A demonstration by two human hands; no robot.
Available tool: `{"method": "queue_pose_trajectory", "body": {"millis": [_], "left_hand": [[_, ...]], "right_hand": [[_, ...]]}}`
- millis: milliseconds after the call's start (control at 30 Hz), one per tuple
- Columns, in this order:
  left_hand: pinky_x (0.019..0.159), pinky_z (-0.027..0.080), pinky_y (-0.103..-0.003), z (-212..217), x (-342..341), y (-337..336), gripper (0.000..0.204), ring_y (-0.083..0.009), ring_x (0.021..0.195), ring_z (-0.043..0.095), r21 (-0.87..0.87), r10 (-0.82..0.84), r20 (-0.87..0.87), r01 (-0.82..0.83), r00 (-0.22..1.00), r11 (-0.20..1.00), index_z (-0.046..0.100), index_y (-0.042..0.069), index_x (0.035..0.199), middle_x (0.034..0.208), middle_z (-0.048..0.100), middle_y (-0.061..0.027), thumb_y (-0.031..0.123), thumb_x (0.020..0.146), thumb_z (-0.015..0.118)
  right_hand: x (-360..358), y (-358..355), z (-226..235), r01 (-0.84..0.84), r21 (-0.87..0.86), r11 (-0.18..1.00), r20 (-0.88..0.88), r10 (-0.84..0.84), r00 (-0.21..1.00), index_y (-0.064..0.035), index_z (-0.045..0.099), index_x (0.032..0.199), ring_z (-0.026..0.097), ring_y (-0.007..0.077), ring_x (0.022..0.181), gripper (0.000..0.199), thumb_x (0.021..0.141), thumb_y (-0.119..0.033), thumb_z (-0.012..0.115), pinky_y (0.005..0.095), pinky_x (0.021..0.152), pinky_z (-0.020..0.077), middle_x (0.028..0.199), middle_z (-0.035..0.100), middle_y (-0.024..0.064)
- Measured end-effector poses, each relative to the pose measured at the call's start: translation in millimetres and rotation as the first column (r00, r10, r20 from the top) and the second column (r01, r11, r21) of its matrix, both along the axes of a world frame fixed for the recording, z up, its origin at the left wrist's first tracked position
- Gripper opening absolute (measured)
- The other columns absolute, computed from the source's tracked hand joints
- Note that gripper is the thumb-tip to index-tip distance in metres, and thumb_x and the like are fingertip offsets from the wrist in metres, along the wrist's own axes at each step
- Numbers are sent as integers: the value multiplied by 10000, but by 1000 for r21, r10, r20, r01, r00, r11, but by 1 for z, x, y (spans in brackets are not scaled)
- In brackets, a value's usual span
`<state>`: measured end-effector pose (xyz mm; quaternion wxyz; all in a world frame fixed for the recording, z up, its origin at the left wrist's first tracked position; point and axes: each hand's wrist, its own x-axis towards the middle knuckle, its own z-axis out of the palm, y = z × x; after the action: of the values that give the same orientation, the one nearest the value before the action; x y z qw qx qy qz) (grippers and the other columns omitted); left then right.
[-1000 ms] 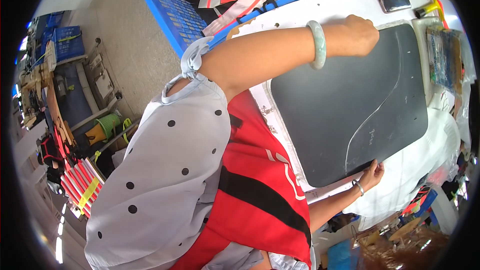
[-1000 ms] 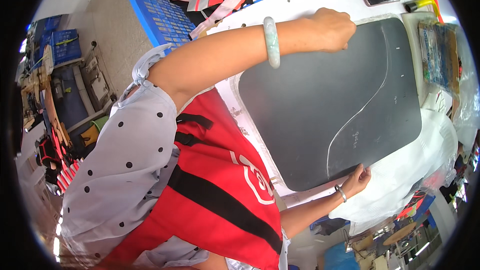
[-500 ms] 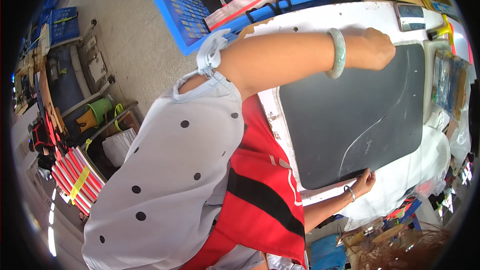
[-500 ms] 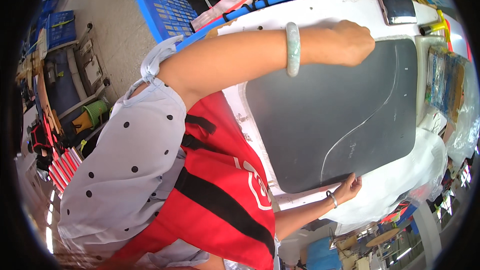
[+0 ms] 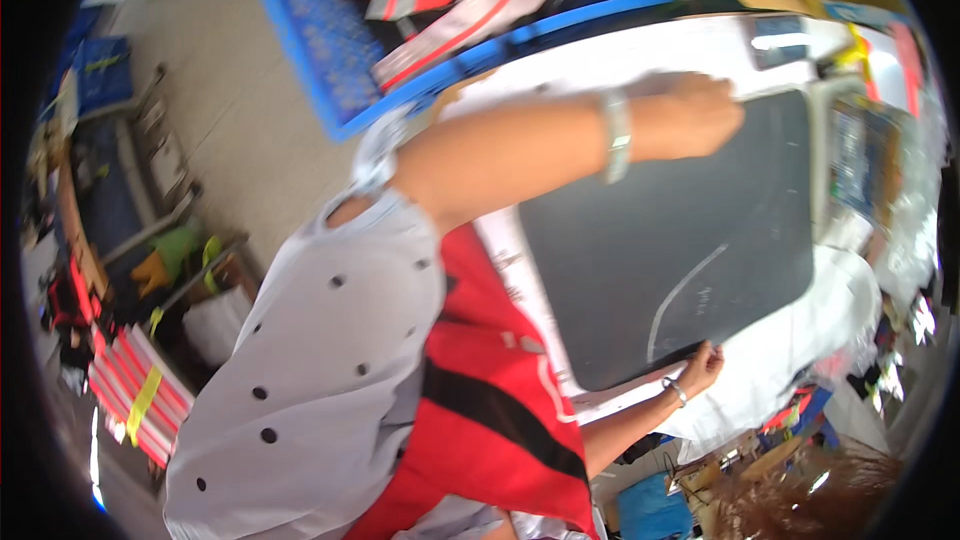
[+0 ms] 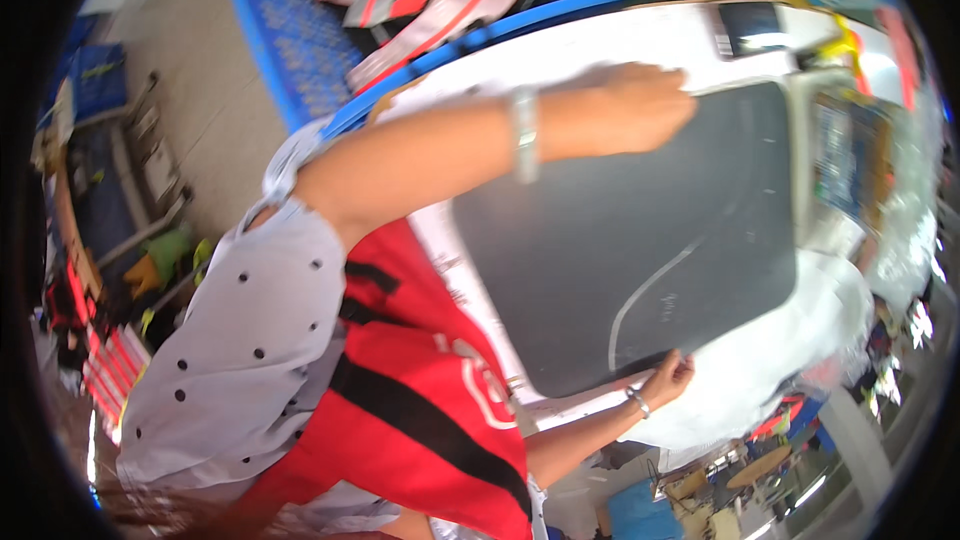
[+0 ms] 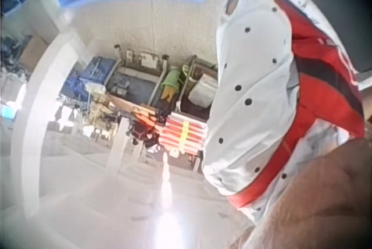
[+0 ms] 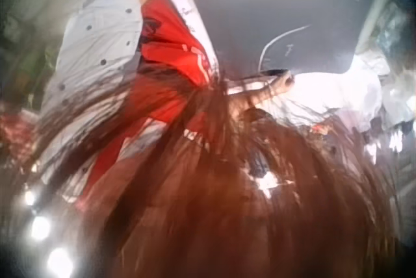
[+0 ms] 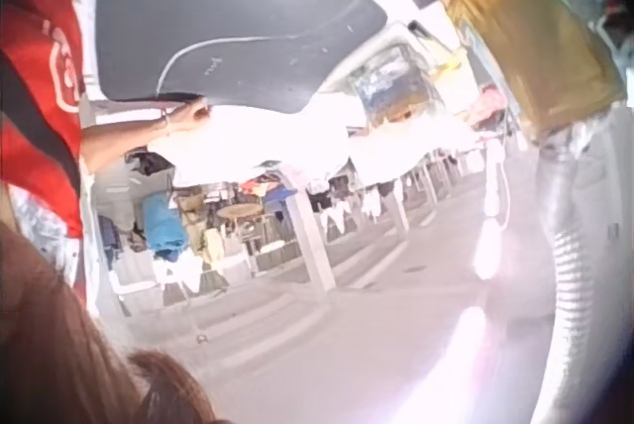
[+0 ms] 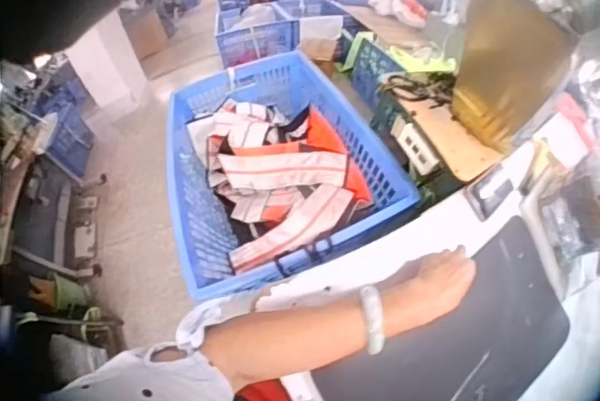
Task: The person repeatedly places a template board over fabric sheets, traces a curved line onto the material using chalk, and lifts the template to set aside each marked piece.
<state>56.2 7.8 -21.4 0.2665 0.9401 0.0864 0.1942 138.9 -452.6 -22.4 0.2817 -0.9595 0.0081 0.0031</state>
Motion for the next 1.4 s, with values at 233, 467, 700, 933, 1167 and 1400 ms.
{"method": "queue_pose_trajectory", "body": {"millis": [233, 467, 700, 933, 1167, 1400], "left_hand": [[785, 490, -417, -1, 3, -20, 354, -289, 902, 590, -107, 173, -51, -178, 984, 978, 579, 36, 1086, 987, 580, -124, 139, 780, 725], [865, 458, -359, -2, -9, -33, 396, -244, 959, 539, -128, 278, 76, -267, 958, 955, 589, 78, 1155, 1057, 583, -51, 118, 783, 718], [878, 454, -368, -7, -11, -35, 297, -238, 974, 534, -99, 277, 128, -266, 952, 959, 656, 90, 1058, 1079, 575, -43, 99, 766, 713], [872, 461, -377, -8, -10, -35, 240, -243, 971, 538, -119, 279, 169, -262, 945, 958, 683, 90, 1002, 1077, 579, -45, 93, 763, 715], [862, 463, -377, -11, -10, -35, 230, -251, 974, 542, -107, 271, 201, -254, 941, 961, 688, 82, 1006, 1065, 583, -58, 87, 776, 707], [858, 464, -382, -10, -11, -34, 229, -262, 945, 553, -102, 264, 233, -247, 936, 964, 692, 75, 986, 1064, 592, -67, 79, 758, 711]], "right_hand": [[-13, 13, 0, 43, 220, 975, -8, -42, 999, 40, 567, 1144, 488, 94, 723, 308, 889, -98, 672, 230, 648, 423, 830, 548, 18], [-16, 20, 3, 43, 288, 957, -49, -30, 998, 31, 571, 1108, 487, 89, 712, 268, 893, -93, 671, 231, 641, 419, 833, 550, 12], [-17, 24, 6, 38, 222, 974, -40, -30, 999, 26, 577, 1097, 503, 91, 728, 255, 889, -91, 668, 228, 655, 428, 832, 555, 19], [-18, 27, 8, 43, 219, 975, -17, -40, 999, 28, 579, 1112, 502, 97, 720, 288, 879, -111, 678, 234, 654, 432, 821, 557, 30], [-15, 24, 5, 64, 174, 983, -38, -59, 998, 23, 580, 1140, 522, 116, 711, 331, 871, -138, 687, 253, 653, 445, 828, 582, 49], [-11, 23, 2, 87, 145, 986, -73, -77, 994, 36, 597, 1127, 576, 160, 735, 341, 865, -159, 692, 293, 689, 485, 841, 632, 86]]}}
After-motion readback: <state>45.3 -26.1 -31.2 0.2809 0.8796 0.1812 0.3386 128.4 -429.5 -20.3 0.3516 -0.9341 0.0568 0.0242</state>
